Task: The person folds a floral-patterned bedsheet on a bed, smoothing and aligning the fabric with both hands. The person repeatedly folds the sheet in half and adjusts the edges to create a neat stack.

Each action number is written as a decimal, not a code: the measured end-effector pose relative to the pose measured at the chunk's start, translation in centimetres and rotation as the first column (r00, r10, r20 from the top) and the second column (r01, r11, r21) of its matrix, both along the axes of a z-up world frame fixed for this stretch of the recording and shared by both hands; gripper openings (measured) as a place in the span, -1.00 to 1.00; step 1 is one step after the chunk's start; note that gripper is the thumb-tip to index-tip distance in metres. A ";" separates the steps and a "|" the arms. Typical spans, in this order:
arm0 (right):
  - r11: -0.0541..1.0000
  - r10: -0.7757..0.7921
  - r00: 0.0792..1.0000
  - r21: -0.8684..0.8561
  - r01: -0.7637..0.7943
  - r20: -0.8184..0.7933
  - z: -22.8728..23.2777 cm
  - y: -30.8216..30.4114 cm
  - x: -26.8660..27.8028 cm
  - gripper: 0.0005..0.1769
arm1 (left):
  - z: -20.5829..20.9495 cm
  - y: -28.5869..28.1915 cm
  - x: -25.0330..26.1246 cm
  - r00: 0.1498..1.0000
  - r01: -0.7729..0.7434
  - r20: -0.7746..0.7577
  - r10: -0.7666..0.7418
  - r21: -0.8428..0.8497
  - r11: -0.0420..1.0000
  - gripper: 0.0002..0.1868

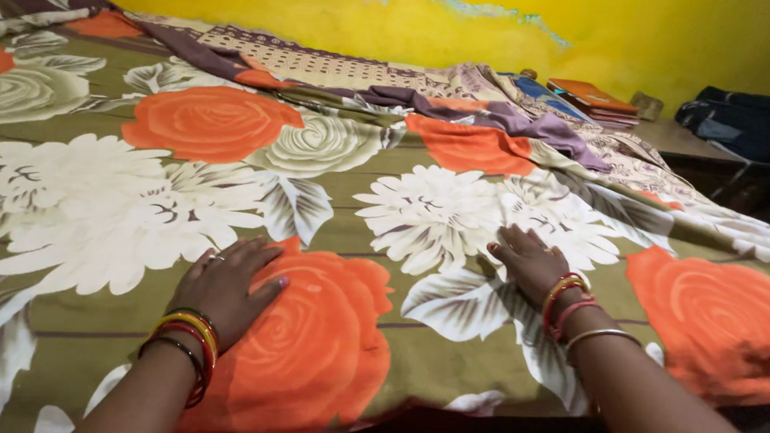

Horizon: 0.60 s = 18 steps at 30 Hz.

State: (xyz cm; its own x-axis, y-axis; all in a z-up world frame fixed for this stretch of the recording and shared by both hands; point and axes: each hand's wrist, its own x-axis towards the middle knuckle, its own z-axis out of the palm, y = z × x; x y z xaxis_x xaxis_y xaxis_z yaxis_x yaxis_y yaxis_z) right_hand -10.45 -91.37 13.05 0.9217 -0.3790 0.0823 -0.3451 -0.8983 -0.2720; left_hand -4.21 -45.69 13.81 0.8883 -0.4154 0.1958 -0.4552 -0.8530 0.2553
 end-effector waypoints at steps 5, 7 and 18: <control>0.957 0.170 0.985 -0.237 -0.168 -0.012 -0.8 1.7 -5.9 -0.28 | 0.5 -3.5 -0.8 0.988 -0.157 -0.003 0.157 -0.086 0.984 -0.44; 0.960 0.153 0.988 -0.243 -0.142 0.028 -0.5 3.0 -7.7 -0.27 | 0.3 -6.6 -1.2 0.994 -0.067 0.077 0.073 -0.075 0.995 -0.42; 0.966 -0.085 0.995 -0.248 0.070 -0.052 1.7 -0.6 -7.4 -0.12 | 0.1 -11.6 -1.2 0.967 0.255 -0.006 -0.255 0.052 0.966 -0.29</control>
State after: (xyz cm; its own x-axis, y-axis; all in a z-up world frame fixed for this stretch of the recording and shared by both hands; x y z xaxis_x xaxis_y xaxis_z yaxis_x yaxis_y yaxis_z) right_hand -17.90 -91.93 14.72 0.8965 -0.4248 0.1260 -0.4256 -0.9046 -0.0222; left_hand -5.46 -57.26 13.91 0.7515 -0.6379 0.1683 -0.6595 -0.7206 0.2139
